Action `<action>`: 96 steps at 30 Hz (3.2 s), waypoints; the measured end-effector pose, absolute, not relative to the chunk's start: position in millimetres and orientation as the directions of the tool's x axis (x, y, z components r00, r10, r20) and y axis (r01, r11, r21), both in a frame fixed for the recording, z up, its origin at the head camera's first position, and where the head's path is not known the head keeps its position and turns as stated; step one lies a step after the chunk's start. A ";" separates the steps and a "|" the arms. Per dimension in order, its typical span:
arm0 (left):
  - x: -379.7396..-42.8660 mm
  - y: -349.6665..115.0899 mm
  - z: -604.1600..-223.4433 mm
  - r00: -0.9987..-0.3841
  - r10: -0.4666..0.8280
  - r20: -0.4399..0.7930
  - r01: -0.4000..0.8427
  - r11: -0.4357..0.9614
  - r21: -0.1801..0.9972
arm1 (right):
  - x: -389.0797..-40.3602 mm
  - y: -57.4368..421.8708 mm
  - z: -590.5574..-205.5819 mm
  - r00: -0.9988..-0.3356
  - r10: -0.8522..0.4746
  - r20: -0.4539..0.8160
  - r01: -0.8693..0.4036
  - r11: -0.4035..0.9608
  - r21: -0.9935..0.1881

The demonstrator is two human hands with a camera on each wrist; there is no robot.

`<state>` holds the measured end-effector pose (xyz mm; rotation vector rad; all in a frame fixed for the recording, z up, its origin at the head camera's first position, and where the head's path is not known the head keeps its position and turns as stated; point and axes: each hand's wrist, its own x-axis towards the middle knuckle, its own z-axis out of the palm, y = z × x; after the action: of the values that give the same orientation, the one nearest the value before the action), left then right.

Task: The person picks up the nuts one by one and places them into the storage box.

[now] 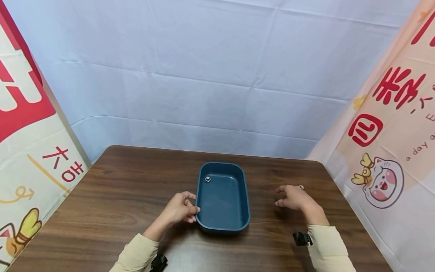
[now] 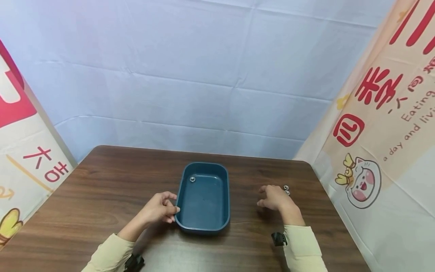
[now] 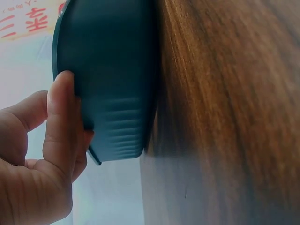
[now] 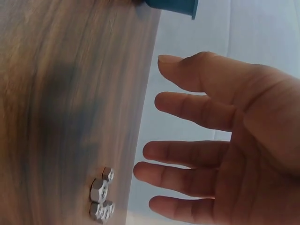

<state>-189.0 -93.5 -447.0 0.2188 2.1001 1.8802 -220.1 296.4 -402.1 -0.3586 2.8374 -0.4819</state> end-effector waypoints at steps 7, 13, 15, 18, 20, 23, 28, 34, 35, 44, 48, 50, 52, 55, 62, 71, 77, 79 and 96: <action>-188.0 -94.3 -446.5 -0.937 0.328 -0.122 -0.086 0.122 0.989 | -215.6 310.0 -404.5 -0.945 -0.244 -0.219 -0.166 0.932 -0.324; -188.2 -94.5 -446.6 -0.937 0.330 -0.117 -0.082 0.117 0.990 | -214.2 323.4 -413.3 -0.956 -0.220 -0.193 -0.142 0.925 -0.351; -187.9 -94.7 -446.6 -0.937 0.328 -0.119 -0.084 0.118 0.989 | -214.2 327.0 -418.3 -0.966 -0.198 -0.167 -0.127 0.923 -0.362; -187.6 -94.9 -446.5 -0.938 0.326 -0.119 -0.085 0.118 0.989 | -214.4 331.9 -425.0 -0.981 -0.163 -0.103 -0.111 0.915 -0.388; -187.3 -94.9 -446.6 -0.938 0.325 -0.119 -0.085 0.117 0.990 | -213.6 334.7 -428.9 -0.989 -0.128 -0.072 -0.087 0.904 -0.419; -186.5 -94.8 -446.1 -0.937 0.330 -0.117 -0.084 0.114 0.990 | -211.0 338.9 -434.1 -0.997 -0.065 -0.046 -0.034 0.870 -0.492; -185.3 -95.0 -443.9 -0.933 0.340 -0.116 -0.082 0.113 0.990 | -205.9 345.1 -442.0 -0.997 0.037 -0.074 0.076 0.762 -0.644; -189.7 -95.2 -446.2 -0.931 0.343 -0.125 -0.086 0.124 0.988 | -206.5 354.6 -452.1 -0.982 0.102 -0.157 0.187 0.532 -0.826; -190.5 -95.4 -446.9 -0.930 0.344 -0.126 -0.088 0.126 0.988 | -206.9 355.7 -453.1 -0.979 0.109 -0.175 0.206 0.499 -0.842; -191.2 -95.4 -444.8 -0.929 0.344 -0.137 -0.095 0.135 0.986 | -214.6 361.4 -463.2 -0.954 0.161 -0.251 0.291 0.317 -0.903; -188.6 -95.0 -440.4 -0.928 0.345 -0.140 -0.101 0.128 0.987 | -219.1 360.3 -468.6 -0.945 0.203 -0.255 0.308 0.296 -0.904; -188.1 -95.6 -439.8 -0.929 0.343 -0.139 -0.101 0.128 0.987 | -222.2 359.6 -470.9 -0.944 0.218 -0.248 0.308 0.310 -0.900; -188.7 -96.1 -441.1 -0.930 0.341 -0.139 -0.098 0.133 0.986 | -225.5 358.9 -473.2 -0.944 0.235 -0.230 0.303 0.351 -0.886; -188.5 -96.1 -439.3 -0.929 0.345 -0.138 -0.097 0.134 0.986 | -229.2 358.2 -475.5 -0.945 0.262 -0.195 0.293 0.418 -0.860; -190.3 -97.3 -443.7 -0.926 0.353 -0.132 -0.091 0.131 0.987 | -231.2 357.3 -478.2 -0.943 0.289 -0.166 0.291 0.470 -0.834; -194.2 -97.9 -445.8 -0.923 0.352 -0.153 -0.112 0.136 0.984 | -229.1 362.2 -460.9 -0.962 0.173 -0.212 0.270 0.482 -0.834; -195.0 -98.0 -445.3 -0.928 0.342 -0.148 -0.107 0.137 0.985 | -227.3 364.7 -455.9 -0.973 0.063 -0.222 0.231 0.217 -0.949; -194.8 -97.1 -444.6 -0.927 0.346 -0.145 -0.106 0.130 0.986 | -224.6 363.3 -457.4 -0.979 0.055 -0.197 0.203 0.112 -0.973; -192.2 -97.1 -443.5 -0.923 0.358 -0.144 -0.107 0.121 0.987 | -213.6 346.4 -457.7 -0.974 0.173 -0.149 0.095 -0.287 -0.953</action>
<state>-192.2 -97.1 -443.5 0.2441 2.0595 1.8611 -213.6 346.4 -457.7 0.3579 1.9037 -2.5351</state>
